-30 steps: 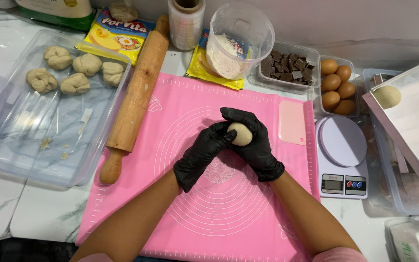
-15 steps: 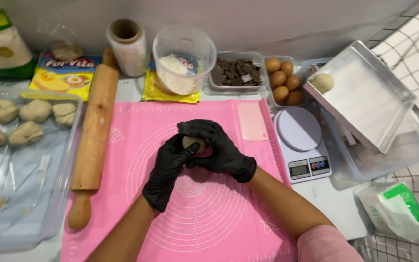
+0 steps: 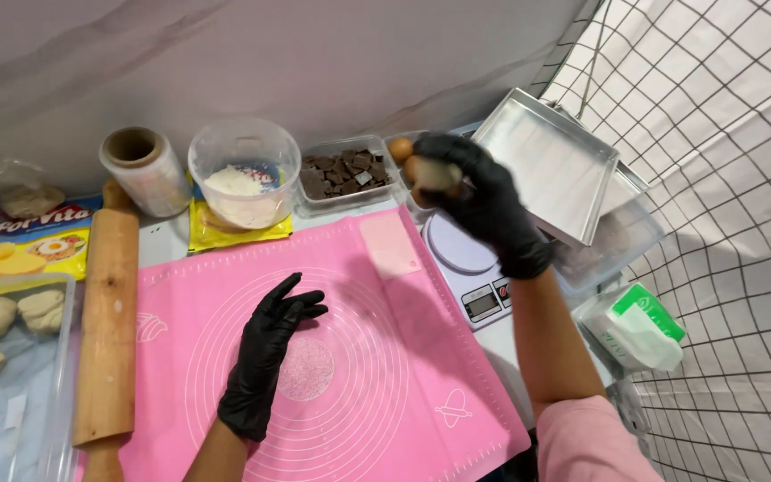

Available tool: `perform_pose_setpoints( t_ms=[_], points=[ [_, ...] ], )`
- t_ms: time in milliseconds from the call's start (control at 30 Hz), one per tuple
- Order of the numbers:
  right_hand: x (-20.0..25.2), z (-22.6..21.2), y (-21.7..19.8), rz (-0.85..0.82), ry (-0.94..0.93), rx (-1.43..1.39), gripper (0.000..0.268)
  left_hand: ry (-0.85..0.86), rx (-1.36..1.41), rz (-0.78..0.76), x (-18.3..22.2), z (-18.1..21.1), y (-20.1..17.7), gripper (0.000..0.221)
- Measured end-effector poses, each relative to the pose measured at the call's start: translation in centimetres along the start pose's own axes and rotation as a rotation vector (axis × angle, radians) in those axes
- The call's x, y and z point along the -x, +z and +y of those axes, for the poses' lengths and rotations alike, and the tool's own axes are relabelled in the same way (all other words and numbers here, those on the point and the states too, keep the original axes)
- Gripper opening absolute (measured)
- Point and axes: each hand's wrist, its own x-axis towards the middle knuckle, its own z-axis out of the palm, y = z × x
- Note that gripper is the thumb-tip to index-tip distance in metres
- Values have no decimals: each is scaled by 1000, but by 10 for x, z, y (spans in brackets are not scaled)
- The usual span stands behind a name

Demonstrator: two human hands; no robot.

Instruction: Shaping small portions of dough into smooth balls by rolling them on a silicone mat.

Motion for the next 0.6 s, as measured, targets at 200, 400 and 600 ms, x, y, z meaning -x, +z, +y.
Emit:
perform_pose_setpoints(
  t_ms=[200, 400, 600],
  points=[
    [8, 111, -88, -5, 563, 202, 56, -76, -64, 68, 6, 9, 17, 50],
    [18, 161, -92, -156, 721, 106, 47, -103, -143, 84, 4, 10, 19, 46],
    [9, 183, -78, -177, 771, 83, 44, -139, -100, 95, 5, 9, 18, 44]
  ],
)
